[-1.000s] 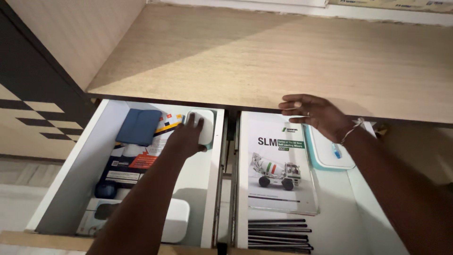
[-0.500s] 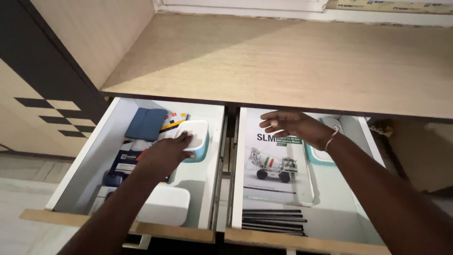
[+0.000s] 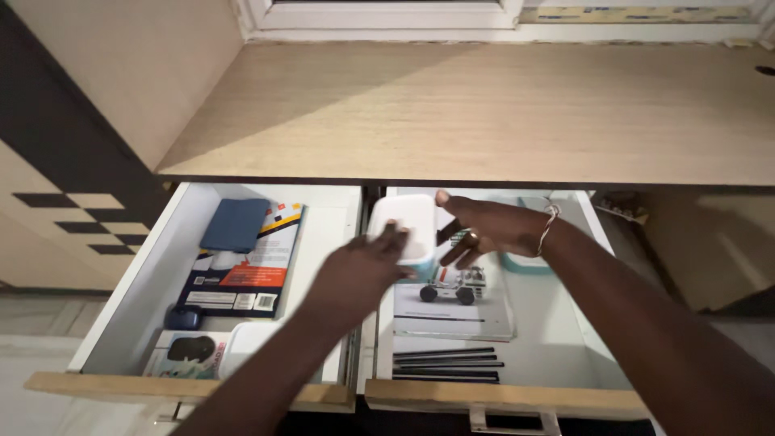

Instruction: The person organizes a cluttered desk by picking up various items and placing them into an open drawer. They handle a white container, a black mouse, a blue notebook, several pens, a book, and a light blue container, arranging them neatly inside the drawer before closing it.

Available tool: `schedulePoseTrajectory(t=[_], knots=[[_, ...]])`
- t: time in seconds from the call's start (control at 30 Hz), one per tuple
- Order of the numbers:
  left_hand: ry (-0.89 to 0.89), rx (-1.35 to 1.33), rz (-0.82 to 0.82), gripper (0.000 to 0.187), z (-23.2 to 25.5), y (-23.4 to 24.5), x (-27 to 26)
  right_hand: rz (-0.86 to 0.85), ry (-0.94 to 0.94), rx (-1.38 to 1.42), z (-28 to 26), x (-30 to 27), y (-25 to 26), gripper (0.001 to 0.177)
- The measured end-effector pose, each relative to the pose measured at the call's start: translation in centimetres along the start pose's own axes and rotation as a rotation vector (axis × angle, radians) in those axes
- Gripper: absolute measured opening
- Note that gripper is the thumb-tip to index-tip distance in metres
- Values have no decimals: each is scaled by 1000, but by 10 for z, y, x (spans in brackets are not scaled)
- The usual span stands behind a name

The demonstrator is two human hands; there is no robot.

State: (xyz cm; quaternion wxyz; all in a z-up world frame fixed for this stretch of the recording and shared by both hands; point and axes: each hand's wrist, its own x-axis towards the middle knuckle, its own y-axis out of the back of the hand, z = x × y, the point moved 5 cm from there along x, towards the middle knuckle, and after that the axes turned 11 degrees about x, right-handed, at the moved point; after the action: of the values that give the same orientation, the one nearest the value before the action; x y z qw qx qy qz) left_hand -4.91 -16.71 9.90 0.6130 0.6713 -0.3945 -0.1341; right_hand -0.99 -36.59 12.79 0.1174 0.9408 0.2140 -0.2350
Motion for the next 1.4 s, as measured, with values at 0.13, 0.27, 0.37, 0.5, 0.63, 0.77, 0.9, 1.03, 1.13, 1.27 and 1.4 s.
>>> schedulePoseTrajectory(t=[0.13, 0.27, 0.37, 0.5, 0.63, 0.77, 0.9, 1.03, 1.13, 1.27, 1.4], knots=[[25, -110, -67, 64, 49, -20, 45, 185, -117, -132, 23, -10, 37, 71], [-40, -257, -155, 59, 95, -34, 70, 212, -252, -158, 72, -17, 82, 56], [-76, -402, -158, 51, 124, -39, 82, 198, -262, -91, 108, -27, 116, 46], [-95, -593, -63, 47, 149, -54, 89, 316, -398, -133, 148, -38, 152, 36], [-143, -686, -1, 52, 172, -82, 93, 372, -524, -196, 175, -34, 168, 36], [-218, -635, -69, 53, 190, -104, 90, 415, -537, -211, 185, -35, 168, 29], [-278, -656, -53, 52, 189, -114, 88, 437, -604, -365, 180, -34, 162, 30], [-258, -668, -88, 52, 195, -124, 89, 463, -618, -428, 187, -27, 156, 28], [-248, -673, -100, 54, 195, -130, 90, 467, -626, -516, 194, -20, 154, 27], [-237, -698, -131, 55, 195, -134, 91, 481, -622, -698, 195, -17, 152, 26], [-172, -736, -154, 51, 192, -144, 93, 637, -500, -905, 186, -15, 147, 24]])
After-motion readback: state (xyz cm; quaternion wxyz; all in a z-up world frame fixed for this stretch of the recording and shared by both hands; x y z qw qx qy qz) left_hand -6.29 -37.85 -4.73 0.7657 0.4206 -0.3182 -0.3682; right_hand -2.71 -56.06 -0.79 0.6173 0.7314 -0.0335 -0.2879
